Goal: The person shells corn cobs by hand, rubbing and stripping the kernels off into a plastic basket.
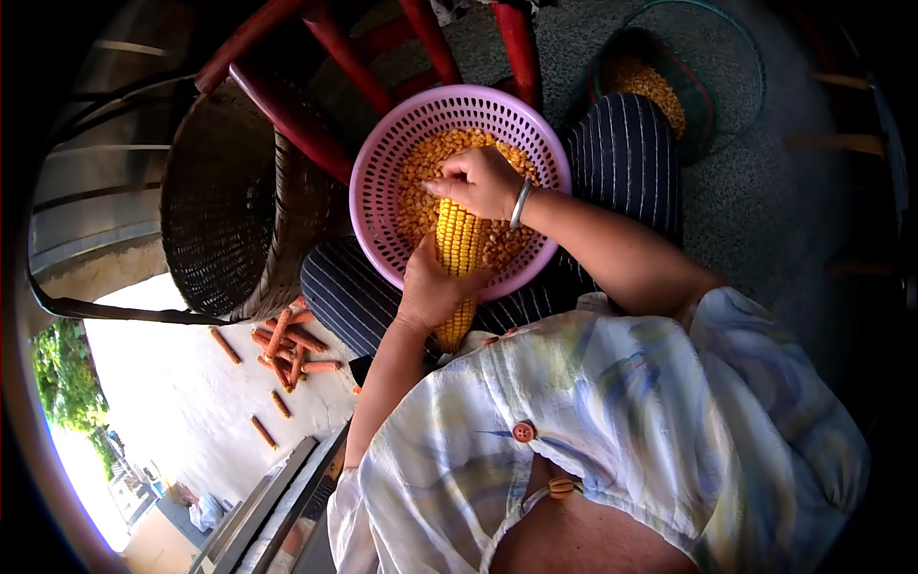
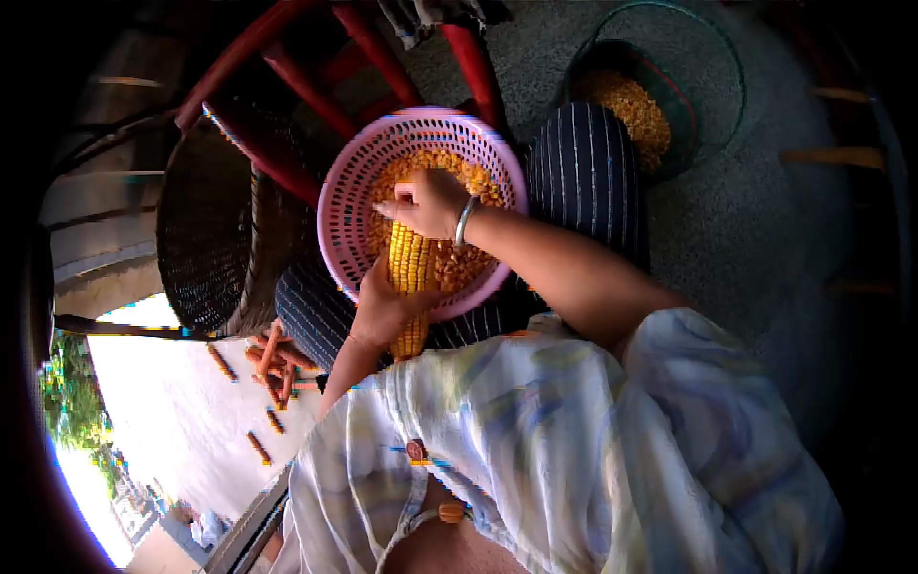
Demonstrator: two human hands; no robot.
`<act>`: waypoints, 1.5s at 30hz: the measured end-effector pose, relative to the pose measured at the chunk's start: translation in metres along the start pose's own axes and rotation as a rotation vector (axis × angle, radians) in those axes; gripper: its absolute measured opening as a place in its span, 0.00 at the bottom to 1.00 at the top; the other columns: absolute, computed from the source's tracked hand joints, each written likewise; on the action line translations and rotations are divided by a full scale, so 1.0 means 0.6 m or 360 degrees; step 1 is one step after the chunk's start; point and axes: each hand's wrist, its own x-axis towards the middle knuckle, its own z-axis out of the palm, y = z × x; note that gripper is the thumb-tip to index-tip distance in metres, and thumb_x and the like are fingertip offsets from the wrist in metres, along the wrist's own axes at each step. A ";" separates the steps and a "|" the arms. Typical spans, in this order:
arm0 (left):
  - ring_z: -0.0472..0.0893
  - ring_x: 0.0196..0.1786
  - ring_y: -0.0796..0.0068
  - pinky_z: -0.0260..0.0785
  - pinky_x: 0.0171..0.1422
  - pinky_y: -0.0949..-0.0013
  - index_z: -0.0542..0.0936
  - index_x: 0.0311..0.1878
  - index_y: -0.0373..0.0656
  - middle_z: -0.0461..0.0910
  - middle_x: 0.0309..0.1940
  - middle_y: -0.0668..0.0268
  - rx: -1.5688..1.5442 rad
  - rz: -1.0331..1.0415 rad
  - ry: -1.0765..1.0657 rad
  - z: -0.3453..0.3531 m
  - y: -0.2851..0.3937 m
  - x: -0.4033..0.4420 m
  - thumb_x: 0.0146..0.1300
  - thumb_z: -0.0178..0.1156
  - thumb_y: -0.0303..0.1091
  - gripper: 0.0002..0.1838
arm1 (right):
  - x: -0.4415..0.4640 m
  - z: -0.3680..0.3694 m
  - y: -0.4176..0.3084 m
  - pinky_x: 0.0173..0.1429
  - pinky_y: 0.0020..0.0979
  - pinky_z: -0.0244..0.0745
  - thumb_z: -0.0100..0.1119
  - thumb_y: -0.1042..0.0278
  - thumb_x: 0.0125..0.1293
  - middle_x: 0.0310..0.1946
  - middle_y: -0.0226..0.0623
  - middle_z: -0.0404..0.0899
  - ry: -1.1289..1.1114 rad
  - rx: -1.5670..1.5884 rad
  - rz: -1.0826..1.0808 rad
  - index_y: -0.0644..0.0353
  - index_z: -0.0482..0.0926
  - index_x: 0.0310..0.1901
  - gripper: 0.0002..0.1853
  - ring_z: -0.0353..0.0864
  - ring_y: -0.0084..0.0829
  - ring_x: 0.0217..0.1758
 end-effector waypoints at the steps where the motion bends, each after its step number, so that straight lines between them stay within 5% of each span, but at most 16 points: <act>1: 0.79 0.36 0.68 0.72 0.45 0.68 0.70 0.45 0.32 0.79 0.35 0.58 -0.0003 0.0001 -0.0008 -0.001 -0.002 -0.003 0.40 0.71 0.34 0.29 | 0.000 0.001 0.000 0.25 0.24 0.69 0.59 0.59 0.59 0.14 0.34 0.77 0.0039 0.0298 0.0212 0.63 0.79 0.19 0.17 0.75 0.22 0.18; 3: 0.79 0.36 0.69 0.72 0.43 0.68 0.70 0.45 0.32 0.79 0.36 0.58 -0.0374 -0.0220 -0.0180 -0.007 0.000 -0.008 0.40 0.71 0.34 0.29 | 0.000 -0.004 0.001 0.25 0.21 0.69 0.57 0.58 0.61 0.15 0.32 0.78 -0.0026 0.0265 0.0160 0.63 0.80 0.20 0.18 0.75 0.18 0.18; 7: 0.79 0.35 0.70 0.72 0.42 0.68 0.71 0.44 0.32 0.79 0.36 0.58 -0.0418 -0.0120 -0.0074 0.000 -0.009 -0.009 0.40 0.71 0.34 0.28 | 0.007 -0.008 0.013 0.26 0.23 0.68 0.54 0.49 0.62 0.14 0.32 0.77 -0.0167 0.0317 0.0248 0.61 0.80 0.21 0.23 0.74 0.19 0.18; 11: 0.80 0.37 0.58 0.72 0.43 0.63 0.66 0.48 0.30 0.78 0.34 0.51 0.0331 -0.0078 0.0090 0.007 0.012 -0.011 0.40 0.70 0.38 0.34 | 0.001 0.002 0.018 0.23 0.27 0.64 0.54 0.43 0.59 0.11 0.34 0.73 -0.0152 -0.0023 0.0133 0.61 0.79 0.20 0.26 0.71 0.23 0.15; 13: 0.78 0.39 0.49 0.71 0.45 0.59 0.62 0.51 0.29 0.77 0.35 0.45 0.0676 -0.0031 0.0140 0.016 0.023 -0.011 0.41 0.69 0.41 0.38 | -0.009 -0.004 -0.017 0.21 0.29 0.63 0.58 0.50 0.58 0.10 0.36 0.72 -0.0124 -0.0314 0.0207 0.61 0.77 0.18 0.22 0.69 0.25 0.13; 20: 0.79 0.41 0.53 0.71 0.46 0.60 0.64 0.50 0.30 0.78 0.36 0.48 0.0461 0.0057 0.0112 0.005 0.020 -0.013 0.39 0.71 0.40 0.38 | 0.002 -0.008 0.012 0.21 0.26 0.63 0.60 0.59 0.57 0.10 0.35 0.73 -0.0137 -0.0060 0.0075 0.62 0.78 0.17 0.17 0.68 0.22 0.13; 24: 0.79 0.42 0.54 0.71 0.48 0.61 0.64 0.51 0.30 0.77 0.37 0.48 0.0417 -0.0043 0.0145 0.003 0.029 -0.018 0.39 0.71 0.40 0.38 | 0.003 -0.012 0.012 0.22 0.23 0.64 0.62 0.56 0.57 0.12 0.32 0.75 -0.0157 0.0070 0.0064 0.63 0.80 0.21 0.17 0.69 0.18 0.15; 29: 0.73 0.48 0.49 0.67 0.53 0.59 0.59 0.53 0.29 0.72 0.44 0.44 0.0780 -0.0021 0.0208 0.013 0.029 -0.019 0.44 0.69 0.39 0.39 | -0.004 -0.011 -0.014 0.25 0.28 0.67 0.59 0.42 0.55 0.16 0.35 0.75 -0.0292 -0.0238 0.0209 0.61 0.79 0.23 0.25 0.74 0.27 0.19; 34: 0.73 0.49 0.48 0.67 0.53 0.59 0.58 0.56 0.29 0.72 0.44 0.44 0.0944 0.0068 0.0250 0.019 0.027 -0.022 0.44 0.68 0.42 0.41 | -0.008 -0.015 -0.012 0.21 0.29 0.65 0.60 0.53 0.57 0.09 0.35 0.72 -0.0216 -0.0367 0.0050 0.60 0.75 0.15 0.22 0.70 0.27 0.13; 40: 0.79 0.40 0.58 0.71 0.47 0.65 0.65 0.53 0.29 0.78 0.39 0.50 0.0315 0.0014 0.0082 -0.008 0.017 -0.020 0.45 0.68 0.36 0.34 | 0.002 -0.015 0.016 0.20 0.23 0.64 0.56 0.59 0.62 0.10 0.31 0.74 -0.0242 0.0077 -0.0011 0.62 0.80 0.19 0.18 0.70 0.18 0.13; 42: 0.79 0.36 0.69 0.72 0.43 0.70 0.68 0.51 0.30 0.79 0.37 0.58 -0.0710 -0.0272 -0.0295 -0.024 0.002 -0.016 0.45 0.67 0.29 0.30 | 0.000 -0.020 0.001 0.22 0.22 0.66 0.55 0.58 0.63 0.12 0.31 0.76 -0.0085 0.0330 -0.0030 0.62 0.80 0.19 0.19 0.72 0.18 0.15; 45: 0.78 0.37 0.74 0.71 0.42 0.72 0.69 0.50 0.31 0.78 0.37 0.61 -0.0830 -0.0379 -0.0270 -0.033 0.002 -0.014 0.44 0.66 0.25 0.27 | -0.001 -0.005 0.013 0.27 0.21 0.68 0.54 0.57 0.63 0.16 0.32 0.78 -0.0129 0.0313 -0.0065 0.63 0.80 0.21 0.19 0.75 0.19 0.18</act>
